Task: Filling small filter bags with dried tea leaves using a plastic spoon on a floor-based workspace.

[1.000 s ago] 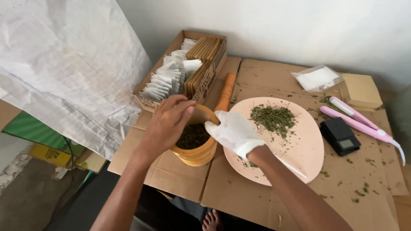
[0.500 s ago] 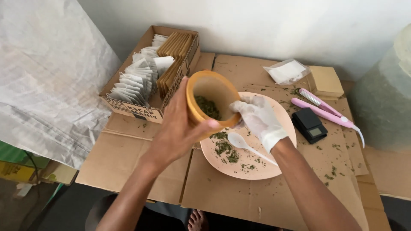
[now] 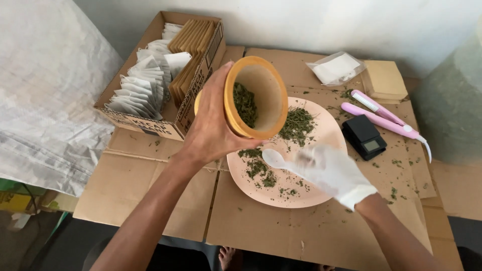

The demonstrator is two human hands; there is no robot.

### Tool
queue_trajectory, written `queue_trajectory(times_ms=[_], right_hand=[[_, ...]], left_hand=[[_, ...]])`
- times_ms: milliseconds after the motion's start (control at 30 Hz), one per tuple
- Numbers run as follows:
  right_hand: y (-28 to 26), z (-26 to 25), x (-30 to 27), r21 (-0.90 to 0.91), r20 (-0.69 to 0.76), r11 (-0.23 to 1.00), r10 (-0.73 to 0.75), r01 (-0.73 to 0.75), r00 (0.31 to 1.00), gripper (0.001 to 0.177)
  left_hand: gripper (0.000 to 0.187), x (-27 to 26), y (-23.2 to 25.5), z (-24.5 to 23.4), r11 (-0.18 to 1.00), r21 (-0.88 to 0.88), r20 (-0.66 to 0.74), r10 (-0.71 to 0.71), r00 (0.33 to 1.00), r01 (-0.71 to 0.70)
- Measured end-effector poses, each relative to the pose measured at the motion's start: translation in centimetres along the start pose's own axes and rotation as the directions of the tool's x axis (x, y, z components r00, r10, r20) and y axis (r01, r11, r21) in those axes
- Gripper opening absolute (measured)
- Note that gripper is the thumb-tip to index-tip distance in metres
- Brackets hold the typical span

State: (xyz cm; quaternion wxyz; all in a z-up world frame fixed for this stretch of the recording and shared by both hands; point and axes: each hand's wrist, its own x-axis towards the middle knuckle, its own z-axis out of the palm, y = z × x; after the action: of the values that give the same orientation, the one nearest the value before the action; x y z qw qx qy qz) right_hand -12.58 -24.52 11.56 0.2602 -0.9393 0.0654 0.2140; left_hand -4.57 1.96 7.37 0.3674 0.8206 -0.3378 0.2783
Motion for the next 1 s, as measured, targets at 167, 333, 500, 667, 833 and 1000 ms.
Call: queue_trajectory(times_ms=[167, 333, 500, 667, 833, 1000], right_hand=[[5.3, 3.4, 2.6, 0.006, -0.054, 0.992, -0.129, 0.129, 0.99, 0.032], [5.9, 0.4, 1.3, 0.017, -0.047, 0.998, -0.057, 0.058, 0.997, 0.034], [8.5, -0.9, 1.0, 0.463, -0.338, 0.88, 0.064, 0.106, 0.939, 0.025], [3.6, -1.2, 0.9, 0.429, -0.514, 0.845, -0.064, 0.321, 0.855, 0.024], [0.9, -0.2, 4.8, -0.129, -0.64, 0.745, -0.567, 0.655, 0.519, 0.03], [2.8, 0.1, 5.6, -0.496, -0.316, 0.585, -0.81, 0.641, 0.494, 0.031]], left_hand=[[0.147, -0.8, 0.1, 1.8, 1.0, -0.022, 0.048, 0.006, 0.999, -0.004], [0.149, -1.3, 0.1, 2.8, 0.999, 0.046, 0.079, 0.025, 0.997, -0.029], [0.144, -1.1, -0.3, 2.8, 0.989, 0.119, 0.096, 0.072, 0.993, -0.083], [0.151, -0.8, -0.7, 3.6, 0.967, 0.232, 0.173, 0.064, 0.983, -0.104], [0.152, -0.7, 0.0, 4.1, 0.964, 0.24, 0.214, 0.065, 0.975, -0.117], [0.154, -1.3, -0.7, 4.6, 0.953, 0.28, 0.242, 0.044, 0.969, -0.113]])
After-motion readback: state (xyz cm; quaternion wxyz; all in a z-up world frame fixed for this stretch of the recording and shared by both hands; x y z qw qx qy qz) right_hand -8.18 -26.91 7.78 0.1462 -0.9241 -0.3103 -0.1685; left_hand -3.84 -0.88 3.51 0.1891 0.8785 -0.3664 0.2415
